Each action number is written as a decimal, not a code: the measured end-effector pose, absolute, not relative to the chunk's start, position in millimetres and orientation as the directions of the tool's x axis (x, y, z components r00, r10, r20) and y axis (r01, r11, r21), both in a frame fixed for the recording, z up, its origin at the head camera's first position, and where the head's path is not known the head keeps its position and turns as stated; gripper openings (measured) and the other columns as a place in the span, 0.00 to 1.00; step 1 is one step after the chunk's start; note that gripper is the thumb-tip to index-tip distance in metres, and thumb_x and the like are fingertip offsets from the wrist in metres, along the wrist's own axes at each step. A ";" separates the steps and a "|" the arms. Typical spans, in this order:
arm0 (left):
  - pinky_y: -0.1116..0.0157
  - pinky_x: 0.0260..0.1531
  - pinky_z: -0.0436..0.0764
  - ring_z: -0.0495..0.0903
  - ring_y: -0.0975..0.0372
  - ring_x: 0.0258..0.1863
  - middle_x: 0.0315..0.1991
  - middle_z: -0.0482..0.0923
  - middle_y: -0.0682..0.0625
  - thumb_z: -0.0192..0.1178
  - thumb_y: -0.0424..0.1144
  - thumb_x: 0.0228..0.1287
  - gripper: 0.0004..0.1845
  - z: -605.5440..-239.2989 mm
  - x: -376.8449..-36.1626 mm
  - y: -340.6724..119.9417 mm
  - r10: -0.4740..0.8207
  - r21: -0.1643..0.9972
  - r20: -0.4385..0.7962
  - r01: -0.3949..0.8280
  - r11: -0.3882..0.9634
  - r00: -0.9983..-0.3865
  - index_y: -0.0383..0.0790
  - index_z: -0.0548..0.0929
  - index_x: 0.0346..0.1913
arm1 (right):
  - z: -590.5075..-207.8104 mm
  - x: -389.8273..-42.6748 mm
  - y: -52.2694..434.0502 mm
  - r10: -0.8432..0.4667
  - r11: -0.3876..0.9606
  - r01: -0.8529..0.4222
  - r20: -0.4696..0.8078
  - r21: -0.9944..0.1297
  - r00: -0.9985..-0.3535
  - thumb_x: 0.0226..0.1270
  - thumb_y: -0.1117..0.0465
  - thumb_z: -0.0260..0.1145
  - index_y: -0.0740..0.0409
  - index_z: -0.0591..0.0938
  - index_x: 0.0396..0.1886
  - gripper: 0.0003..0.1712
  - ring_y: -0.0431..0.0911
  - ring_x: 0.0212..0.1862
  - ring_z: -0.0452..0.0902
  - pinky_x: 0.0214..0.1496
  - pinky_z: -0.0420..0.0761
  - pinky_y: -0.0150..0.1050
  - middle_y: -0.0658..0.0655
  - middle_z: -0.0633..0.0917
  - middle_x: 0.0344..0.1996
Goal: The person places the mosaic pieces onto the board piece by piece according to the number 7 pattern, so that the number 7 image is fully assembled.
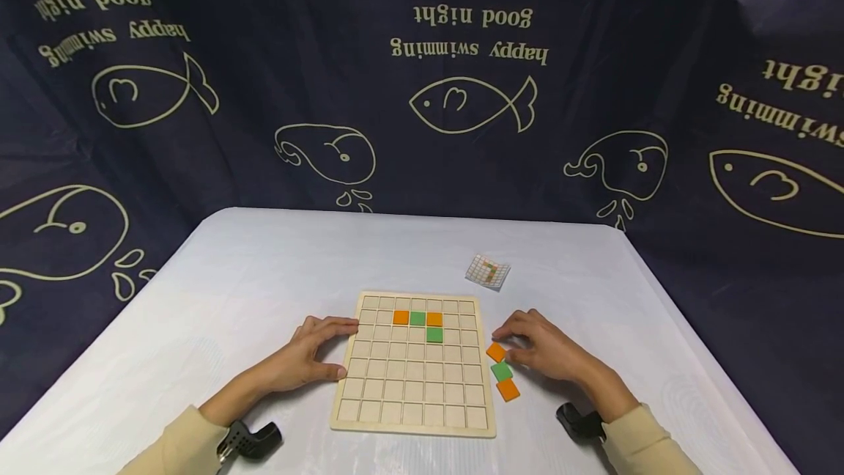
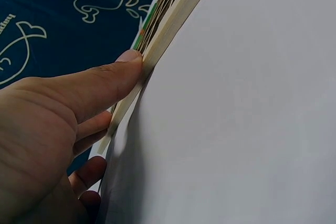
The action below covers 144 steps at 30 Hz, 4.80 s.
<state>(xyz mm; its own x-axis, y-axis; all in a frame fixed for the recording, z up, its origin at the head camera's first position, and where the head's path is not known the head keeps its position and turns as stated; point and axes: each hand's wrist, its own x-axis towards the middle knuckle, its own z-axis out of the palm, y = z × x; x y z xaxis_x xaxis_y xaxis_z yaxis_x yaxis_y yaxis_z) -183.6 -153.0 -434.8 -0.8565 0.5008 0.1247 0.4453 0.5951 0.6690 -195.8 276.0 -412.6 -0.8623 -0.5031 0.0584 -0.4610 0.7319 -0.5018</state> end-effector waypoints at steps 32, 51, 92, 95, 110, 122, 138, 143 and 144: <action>0.62 0.47 0.56 0.58 0.64 0.49 0.68 0.64 0.58 0.70 0.52 0.48 0.37 -436.0 -184.0 -154.0 0.510 0.681 0.115 0.442 0.584 -0.852 0.50 0.72 0.63 | -418.2 -205.3 280.7 -0.582 0.684 -0.530 0.062 -0.502 -0.811 0.56 0.62 0.69 0.40 0.84 0.44 0.17 0.37 0.42 0.62 0.44 0.66 0.32 0.40 0.79 0.42; 0.63 0.46 0.56 0.58 0.64 0.47 0.68 0.65 0.57 0.70 0.50 0.47 0.36 -435.1 -184.0 -153.4 0.508 0.673 0.128 0.451 0.587 -0.852 0.50 0.72 0.63 | -417.1 -204.6 281.9 -0.538 0.671 -0.498 0.102 -0.550 -0.837 0.56 0.56 0.70 0.41 0.83 0.44 0.14 0.39 0.41 0.67 0.42 0.68 0.33 0.39 0.81 0.39; 0.64 0.45 0.56 0.58 0.64 0.44 0.67 0.65 0.60 0.71 0.50 0.47 0.36 -435.2 -183.2 -154.0 0.501 0.672 0.120 0.442 0.594 -0.857 0.51 0.73 0.63 | -394.6 -181.2 225.4 -0.517 0.664 -0.607 0.318 -0.437 -0.795 0.55 0.60 0.70 0.43 0.84 0.43 0.15 0.34 0.45 0.67 0.46 0.74 0.37 0.38 0.79 0.40; 0.64 0.44 0.56 0.58 0.64 0.44 0.67 0.65 0.60 0.70 0.51 0.47 0.36 -435.0 -183.2 -154.0 0.503 0.671 0.121 0.444 0.594 -0.856 0.51 0.73 0.63 | -393.9 -180.2 219.8 -0.522 0.660 -0.618 0.332 -0.427 -0.786 0.54 0.61 0.71 0.44 0.84 0.43 0.15 0.34 0.45 0.67 0.46 0.74 0.37 0.39 0.79 0.40; 0.64 0.45 0.56 0.58 0.64 0.45 0.67 0.65 0.58 0.70 0.50 0.47 0.36 -434.7 -183.2 -154.0 0.505 0.675 0.125 0.446 0.587 -0.854 0.50 0.72 0.63 | -401.6 -179.6 198.9 -0.520 0.638 -0.656 0.402 -0.404 -0.753 0.54 0.61 0.71 0.49 0.84 0.42 0.14 0.40 0.40 0.68 0.38 0.73 0.33 0.42 0.79 0.39; 0.64 0.44 0.56 0.58 0.64 0.45 0.68 0.65 0.58 0.71 0.50 0.47 0.37 -434.5 -183.2 -152.9 0.506 0.680 0.125 0.445 0.583 -0.854 0.50 0.72 0.63 | -404.6 -178.5 183.7 -0.479 0.701 -0.595 0.359 -0.394 -0.801 0.53 0.58 0.72 0.49 0.85 0.41 0.13 0.37 0.39 0.66 0.38 0.71 0.30 0.42 0.81 0.38; 0.63 0.45 0.56 0.58 0.65 0.46 0.67 0.66 0.55 0.71 0.50 0.47 0.36 -436.7 -184.2 -153.9 0.512 0.658 0.157 0.476 0.584 -0.844 0.49 0.73 0.63 | -409.6 -180.7 175.6 -0.502 0.709 -0.607 0.347 -0.359 -0.792 0.54 0.59 0.72 0.50 0.85 0.39 0.11 0.40 0.37 0.67 0.37 0.71 0.31 0.45 0.81 0.36; 0.63 0.45 0.57 0.59 0.65 0.47 0.68 0.65 0.57 0.71 0.50 0.47 0.37 -436.0 -184.0 -153.6 0.508 0.660 0.139 0.462 0.593 -0.850 0.50 0.73 0.63 | -411.0 -181.2 175.1 -0.511 0.718 -0.611 0.343 -0.334 -0.788 0.53 0.59 0.72 0.51 0.85 0.38 0.11 0.36 0.36 0.64 0.36 0.69 0.30 0.46 0.81 0.34; 0.63 0.45 0.57 0.59 0.64 0.47 0.68 0.65 0.57 0.71 0.50 0.47 0.37 -435.9 -183.8 -153.5 0.506 0.661 0.136 0.458 0.594 -0.852 0.50 0.73 0.63 | -411.4 -181.3 175.1 -0.514 0.719 -0.612 0.341 -0.330 -0.787 0.53 0.60 0.72 0.52 0.85 0.38 0.11 0.36 0.36 0.64 0.36 0.69 0.30 0.46 0.81 0.33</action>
